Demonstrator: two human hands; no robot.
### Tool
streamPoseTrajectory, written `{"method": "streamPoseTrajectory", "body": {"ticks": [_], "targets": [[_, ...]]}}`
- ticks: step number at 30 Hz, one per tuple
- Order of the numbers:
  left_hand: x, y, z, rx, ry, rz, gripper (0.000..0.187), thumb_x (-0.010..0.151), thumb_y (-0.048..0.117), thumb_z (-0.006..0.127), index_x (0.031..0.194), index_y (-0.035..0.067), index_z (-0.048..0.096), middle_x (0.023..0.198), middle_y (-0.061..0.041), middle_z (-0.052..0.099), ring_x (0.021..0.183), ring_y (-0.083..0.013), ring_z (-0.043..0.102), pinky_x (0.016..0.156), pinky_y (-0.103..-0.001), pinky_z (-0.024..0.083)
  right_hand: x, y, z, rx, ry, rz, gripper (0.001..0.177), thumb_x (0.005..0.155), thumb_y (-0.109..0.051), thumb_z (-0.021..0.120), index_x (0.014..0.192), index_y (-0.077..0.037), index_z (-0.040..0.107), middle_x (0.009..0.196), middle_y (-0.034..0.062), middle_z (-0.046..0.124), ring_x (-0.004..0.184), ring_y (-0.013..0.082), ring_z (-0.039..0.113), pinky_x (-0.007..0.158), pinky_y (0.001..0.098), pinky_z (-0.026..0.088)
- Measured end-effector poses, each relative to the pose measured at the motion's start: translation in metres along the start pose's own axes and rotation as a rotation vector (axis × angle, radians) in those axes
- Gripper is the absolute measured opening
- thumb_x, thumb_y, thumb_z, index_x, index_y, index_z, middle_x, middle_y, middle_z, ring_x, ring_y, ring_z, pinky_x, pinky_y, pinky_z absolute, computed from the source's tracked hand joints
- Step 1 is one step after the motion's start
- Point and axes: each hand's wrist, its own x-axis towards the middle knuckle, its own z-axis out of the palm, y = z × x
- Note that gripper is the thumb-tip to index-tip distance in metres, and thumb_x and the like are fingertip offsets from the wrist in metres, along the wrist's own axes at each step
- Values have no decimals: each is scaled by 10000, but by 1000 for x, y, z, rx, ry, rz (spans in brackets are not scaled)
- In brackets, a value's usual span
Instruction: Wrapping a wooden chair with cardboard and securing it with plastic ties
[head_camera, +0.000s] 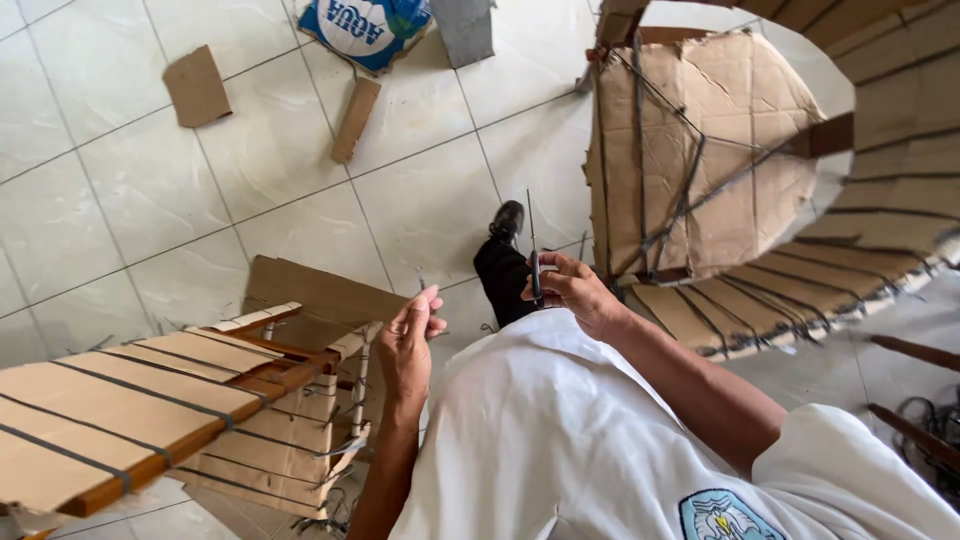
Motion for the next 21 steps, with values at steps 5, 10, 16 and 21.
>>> {"method": "streamPoseTrajectory", "body": {"ticks": [5, 10, 16, 21], "targets": [[81, 41, 4, 168, -154, -5, 335, 1018, 317, 613, 1187, 78, 778, 1009, -159, 777, 738, -147, 702, 701, -263, 613, 83, -49, 16, 17, 4, -18, 512, 762, -173, 762, 1229, -1, 642, 833, 124, 716, 838, 231, 743, 749, 305, 551], [166, 93, 39, 252, -270, -48, 329, 1006, 335, 639, 1183, 100, 785, 1015, -142, 782, 743, -131, 700, 721, -267, 618, 128, -108, 5, 51, 54, -76, 532, 787, -178, 761, 1264, 13, 623, 871, 156, 700, 878, 269, 730, 782, 355, 558], [232, 125, 91, 268, -482, 10, 329, 1004, 280, 673, 1212, 39, 757, 1031, -216, 766, 799, -209, 748, 792, -358, 636, 157, -122, -42, 46, 218, -127, 579, 786, -85, 698, 1326, 79, 565, 845, 117, 640, 804, 228, 683, 694, 303, 520], [268, 138, 118, 350, -698, -46, 330, 953, 276, 722, 1201, 61, 763, 941, -164, 778, 782, -194, 760, 758, -336, 632, 157, -108, -73, 92, 470, -123, 563, 811, -65, 652, 1333, 111, 538, 923, 125, 595, 824, 264, 679, 721, 344, 534]]}}
